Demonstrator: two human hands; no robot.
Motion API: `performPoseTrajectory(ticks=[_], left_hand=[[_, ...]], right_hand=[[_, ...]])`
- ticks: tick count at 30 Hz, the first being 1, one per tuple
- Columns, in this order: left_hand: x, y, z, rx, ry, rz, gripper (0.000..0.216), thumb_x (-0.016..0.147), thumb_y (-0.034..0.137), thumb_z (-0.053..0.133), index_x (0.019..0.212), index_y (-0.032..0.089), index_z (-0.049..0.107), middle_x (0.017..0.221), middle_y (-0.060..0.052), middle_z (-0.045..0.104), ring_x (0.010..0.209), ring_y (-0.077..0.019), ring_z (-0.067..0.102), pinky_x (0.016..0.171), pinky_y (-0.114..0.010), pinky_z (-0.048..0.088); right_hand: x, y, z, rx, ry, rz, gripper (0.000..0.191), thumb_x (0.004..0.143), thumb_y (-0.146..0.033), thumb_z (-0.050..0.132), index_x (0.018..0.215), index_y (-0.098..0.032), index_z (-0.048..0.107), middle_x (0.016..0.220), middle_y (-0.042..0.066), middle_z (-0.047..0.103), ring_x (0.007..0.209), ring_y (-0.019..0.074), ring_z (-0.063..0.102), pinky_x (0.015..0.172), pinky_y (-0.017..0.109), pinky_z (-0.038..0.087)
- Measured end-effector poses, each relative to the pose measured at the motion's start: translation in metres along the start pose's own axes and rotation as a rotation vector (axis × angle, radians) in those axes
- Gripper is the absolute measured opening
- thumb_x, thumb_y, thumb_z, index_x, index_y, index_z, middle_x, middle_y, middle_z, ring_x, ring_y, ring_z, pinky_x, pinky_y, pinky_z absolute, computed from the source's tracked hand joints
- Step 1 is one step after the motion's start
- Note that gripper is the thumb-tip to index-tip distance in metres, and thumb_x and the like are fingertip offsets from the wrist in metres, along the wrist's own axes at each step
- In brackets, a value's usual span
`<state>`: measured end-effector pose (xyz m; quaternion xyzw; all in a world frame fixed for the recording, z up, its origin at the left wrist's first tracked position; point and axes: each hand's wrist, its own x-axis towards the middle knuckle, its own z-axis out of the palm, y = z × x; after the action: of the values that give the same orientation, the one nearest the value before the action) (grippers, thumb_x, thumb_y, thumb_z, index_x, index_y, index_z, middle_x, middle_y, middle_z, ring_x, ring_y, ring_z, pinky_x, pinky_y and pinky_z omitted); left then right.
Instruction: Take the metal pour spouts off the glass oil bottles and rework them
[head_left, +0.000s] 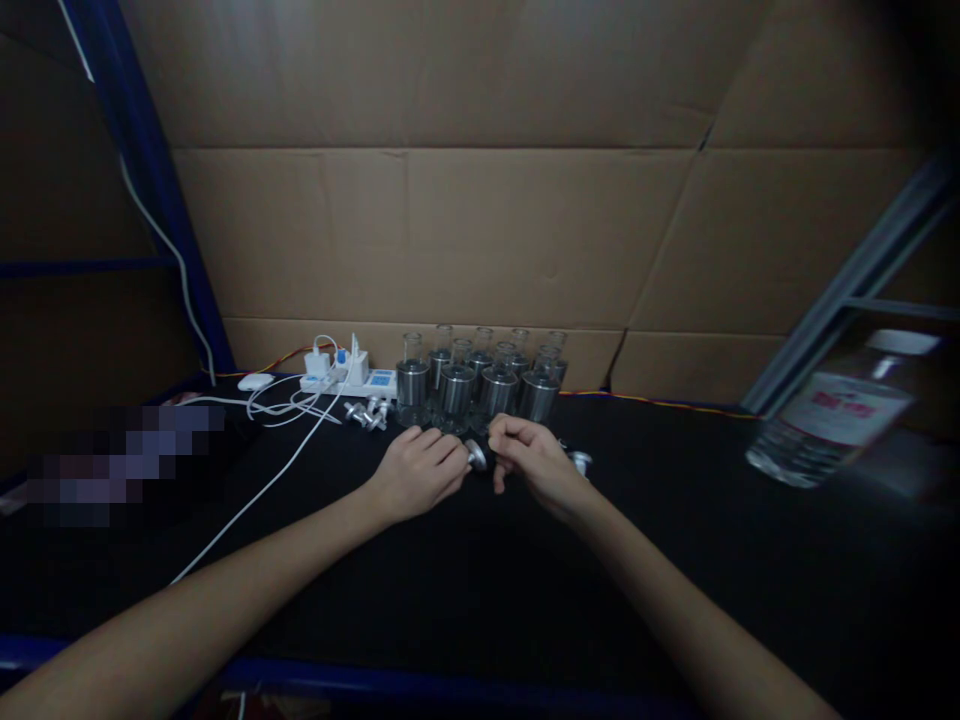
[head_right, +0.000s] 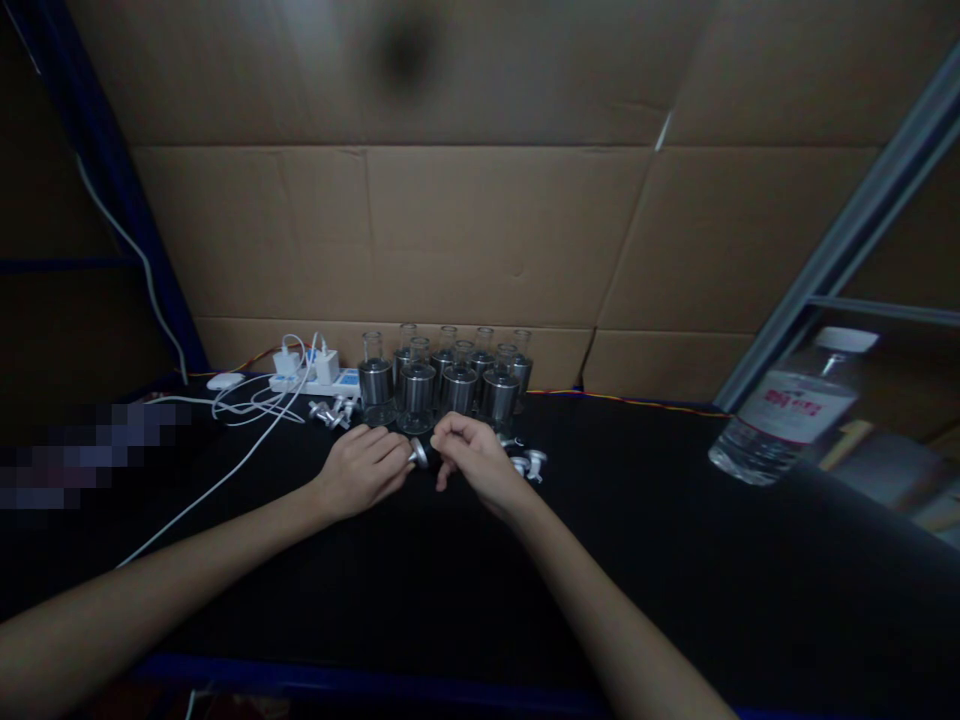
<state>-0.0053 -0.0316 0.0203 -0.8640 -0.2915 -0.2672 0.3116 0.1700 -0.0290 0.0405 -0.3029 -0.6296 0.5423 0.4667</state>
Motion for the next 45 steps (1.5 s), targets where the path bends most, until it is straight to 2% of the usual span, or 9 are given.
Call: performPoseTrajectory(ticks=[8,20,23,26,28,33,37,42,45], left_hand=[[0.0,-0.001,0.001,0.048,-0.032,0.041,0.013,0.082,0.024,0.038,0.083,0.018,0.049,0.077,0.0,0.056,0.068,-0.0146,0.045,0.056,-0.03,0.024],[0.0,-0.001,0.001,0.086,-0.037,0.075,0.014,0.082,0.026,0.037,0.087,0.019,0.048,0.08,0.0,0.055,0.068,-0.0151,0.045,0.056,-0.03,0.024],[-0.003,-0.003,0.0,0.089,-0.04,0.08,0.015,0.082,0.026,0.037,0.089,0.019,0.049,0.081,0.0,0.056,0.069,-0.0148,0.045,0.056,-0.029,0.025],[-0.005,-0.005,-0.001,0.072,-0.053,0.068,0.015,0.082,0.027,0.038,0.09,0.019,0.049,0.081,0.0,0.056,0.07,-0.0146,0.046,0.057,-0.029,0.025],[-0.006,-0.007,-0.001,0.046,-0.063,0.017,0.016,0.083,0.027,0.037,0.088,0.019,0.05,0.08,0.0,0.056,0.07,-0.0148,0.046,0.058,-0.029,0.026],[-0.005,-0.011,0.002,-0.088,-0.088,-0.168,0.02,0.084,0.029,0.034,0.083,0.018,0.051,0.08,-0.001,0.056,0.073,-0.0143,0.049,0.062,-0.028,0.03],[-0.006,-0.014,0.004,-0.204,-0.079,-0.33,0.021,0.085,0.028,0.034,0.084,0.018,0.052,0.078,-0.002,0.055,0.075,-0.0137,0.051,0.065,-0.026,0.034],[-0.006,-0.017,0.007,-0.276,-0.068,-0.433,0.021,0.085,0.028,0.033,0.087,0.018,0.052,0.078,-0.001,0.054,0.073,-0.0135,0.052,0.065,-0.025,0.036],[-0.006,-0.017,0.007,-0.298,-0.068,-0.445,0.021,0.085,0.028,0.033,0.085,0.018,0.052,0.076,-0.001,0.054,0.071,-0.013,0.052,0.065,-0.024,0.037]], right_hand=[[0.002,-0.002,0.002,0.018,0.051,0.11,0.015,0.065,-0.023,0.056,0.058,-0.017,0.045,0.039,-0.01,0.031,0.033,0.003,0.029,0.032,0.019,0.041],[0.002,-0.004,0.002,0.029,0.124,0.196,0.012,0.062,-0.02,0.055,0.057,-0.016,0.046,0.037,-0.011,0.028,0.032,0.0015,0.022,0.026,0.014,0.029],[0.002,-0.01,-0.012,0.067,0.242,0.164,0.008,0.062,-0.018,0.054,0.059,-0.016,0.047,0.039,-0.01,0.028,0.031,0.0019,0.022,0.025,0.014,0.026],[0.0,-0.02,-0.039,0.2,0.471,-0.033,0.009,0.061,-0.019,0.054,0.059,-0.017,0.045,0.046,-0.008,0.032,0.035,0.0021,0.026,0.027,0.014,0.025],[-0.001,-0.026,-0.055,0.198,0.547,-0.13,0.01,0.061,-0.02,0.054,0.059,-0.017,0.045,0.05,-0.007,0.035,0.037,0.0028,0.03,0.029,0.015,0.027],[-0.001,-0.024,-0.064,-0.123,0.58,-0.141,0.011,0.063,-0.024,0.055,0.063,-0.017,0.047,0.063,-0.003,0.043,0.047,0.0057,0.039,0.031,0.015,0.032],[0.001,-0.013,-0.06,-0.405,0.478,-0.138,0.018,0.067,-0.034,0.051,0.066,-0.018,0.044,0.087,0.003,0.05,0.051,0.0066,0.044,0.032,0.017,0.033],[0.002,-0.005,-0.061,-0.741,0.379,-0.137,0.017,0.074,-0.036,0.044,0.072,-0.018,0.046,0.064,-0.001,0.048,0.05,0.0089,0.044,0.044,0.021,0.037],[0.001,-0.005,-0.061,-1.005,0.262,-0.159,0.014,0.073,-0.03,0.046,0.071,-0.017,0.051,0.066,0.001,0.05,0.056,0.0108,0.046,0.053,0.023,0.038]])
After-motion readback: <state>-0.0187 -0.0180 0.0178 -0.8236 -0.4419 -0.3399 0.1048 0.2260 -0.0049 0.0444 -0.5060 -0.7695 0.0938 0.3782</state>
